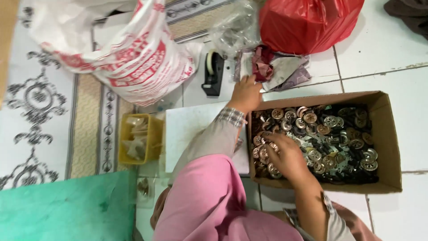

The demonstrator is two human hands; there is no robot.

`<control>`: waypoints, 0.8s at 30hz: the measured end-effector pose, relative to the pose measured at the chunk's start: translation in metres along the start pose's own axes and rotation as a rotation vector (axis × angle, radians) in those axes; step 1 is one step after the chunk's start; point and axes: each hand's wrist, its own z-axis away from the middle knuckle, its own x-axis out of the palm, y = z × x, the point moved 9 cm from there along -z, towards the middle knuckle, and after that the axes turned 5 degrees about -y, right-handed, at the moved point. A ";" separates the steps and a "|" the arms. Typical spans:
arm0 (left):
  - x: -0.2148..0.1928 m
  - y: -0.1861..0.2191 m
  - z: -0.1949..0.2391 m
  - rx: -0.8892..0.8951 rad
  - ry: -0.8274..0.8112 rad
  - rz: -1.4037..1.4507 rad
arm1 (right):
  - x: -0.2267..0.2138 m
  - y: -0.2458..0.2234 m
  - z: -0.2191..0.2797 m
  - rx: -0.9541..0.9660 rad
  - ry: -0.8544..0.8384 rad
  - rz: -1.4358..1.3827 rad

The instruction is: The person sits on the floor and sorts metal buttons from a cardboard box into small plastic bags. They pick buttons one by one, place them into a bag, and occasionally seal the bag before continuing to sort more buttons.

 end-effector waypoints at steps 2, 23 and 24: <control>-0.002 0.004 -0.024 -0.004 -0.102 -0.111 | -0.003 0.012 0.002 0.038 -0.016 -0.036; -0.084 0.065 0.112 -0.040 0.316 0.722 | -0.066 -0.058 -0.016 0.447 0.128 -0.983; -0.083 0.083 0.149 -0.041 0.317 0.864 | -0.077 -0.096 -0.019 0.452 0.120 -1.161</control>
